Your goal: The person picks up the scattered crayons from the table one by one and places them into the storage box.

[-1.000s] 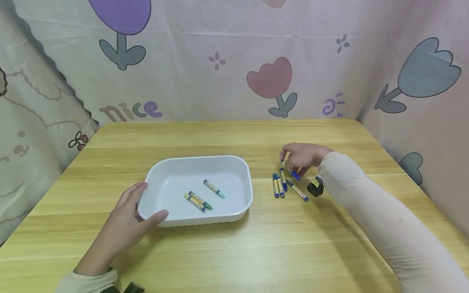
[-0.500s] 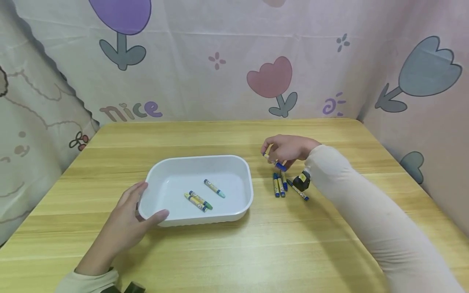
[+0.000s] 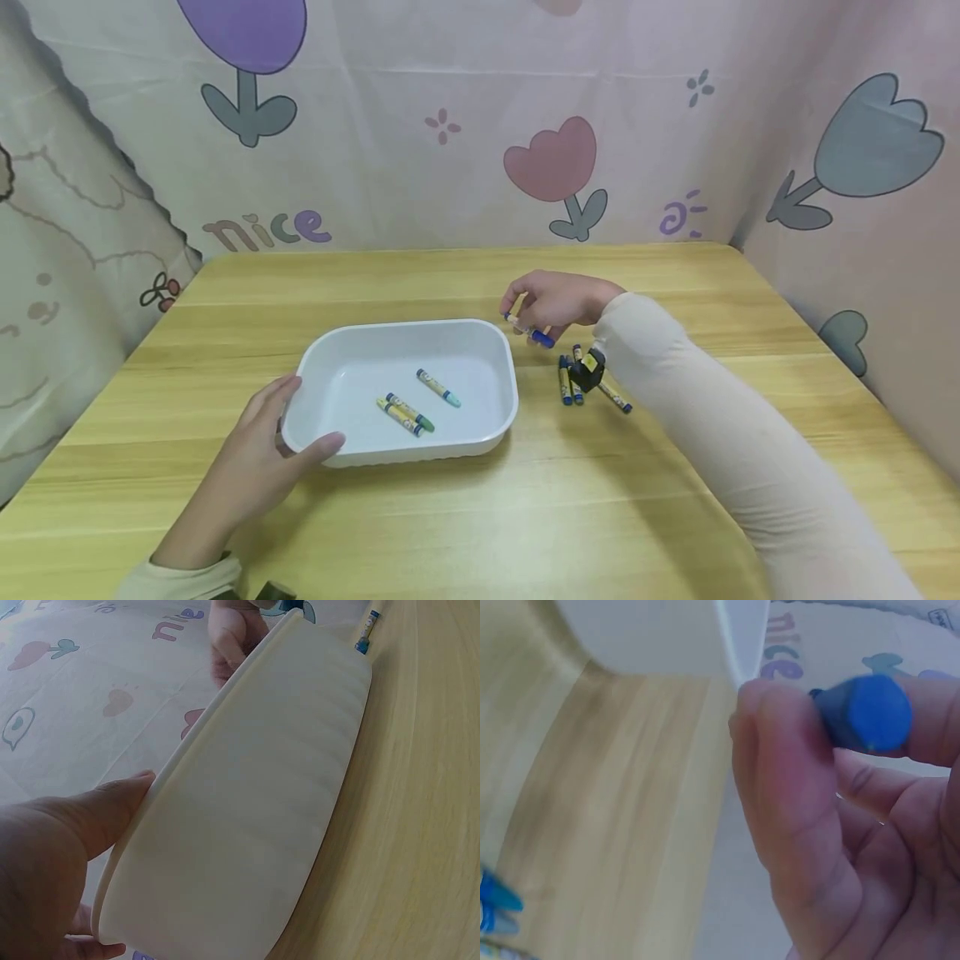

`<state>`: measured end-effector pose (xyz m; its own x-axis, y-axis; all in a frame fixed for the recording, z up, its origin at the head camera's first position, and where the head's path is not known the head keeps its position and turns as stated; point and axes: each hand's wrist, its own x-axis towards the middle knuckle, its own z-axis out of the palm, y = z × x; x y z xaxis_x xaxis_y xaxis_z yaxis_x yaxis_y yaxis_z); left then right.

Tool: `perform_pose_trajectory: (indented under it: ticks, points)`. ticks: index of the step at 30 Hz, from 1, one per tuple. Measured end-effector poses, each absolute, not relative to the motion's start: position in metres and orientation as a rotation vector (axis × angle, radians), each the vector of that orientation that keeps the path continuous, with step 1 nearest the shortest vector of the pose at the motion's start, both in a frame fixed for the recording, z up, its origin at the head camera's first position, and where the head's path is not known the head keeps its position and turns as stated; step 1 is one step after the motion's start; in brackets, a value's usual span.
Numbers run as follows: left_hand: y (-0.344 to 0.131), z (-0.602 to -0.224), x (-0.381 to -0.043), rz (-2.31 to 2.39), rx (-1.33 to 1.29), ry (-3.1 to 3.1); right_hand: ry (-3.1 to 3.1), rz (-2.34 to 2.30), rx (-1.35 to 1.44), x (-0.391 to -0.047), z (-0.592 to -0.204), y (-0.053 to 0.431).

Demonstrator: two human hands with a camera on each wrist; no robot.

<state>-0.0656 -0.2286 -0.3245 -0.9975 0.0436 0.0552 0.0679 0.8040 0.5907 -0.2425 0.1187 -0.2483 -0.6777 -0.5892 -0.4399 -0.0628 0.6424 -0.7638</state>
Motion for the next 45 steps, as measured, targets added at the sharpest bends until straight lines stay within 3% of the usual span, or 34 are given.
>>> perform_pose_trajectory:
  ticks: [18, 31, 45]
  points:
    - [-0.23, -0.324, -0.067, -0.961, -0.09, -2.958, 2.2, -0.833, -0.658, -0.237, -0.243, 0.052]
    - [-0.231, -0.325, -0.068, -0.962, -0.099, -2.956, 2.135, -0.787, -0.597, -0.23, -0.254, 0.003]
    - [-0.232, -0.325, -0.068, -0.966, -0.114, -2.94, 2.138, -0.72, -0.581, -0.228, -0.27, -0.017]
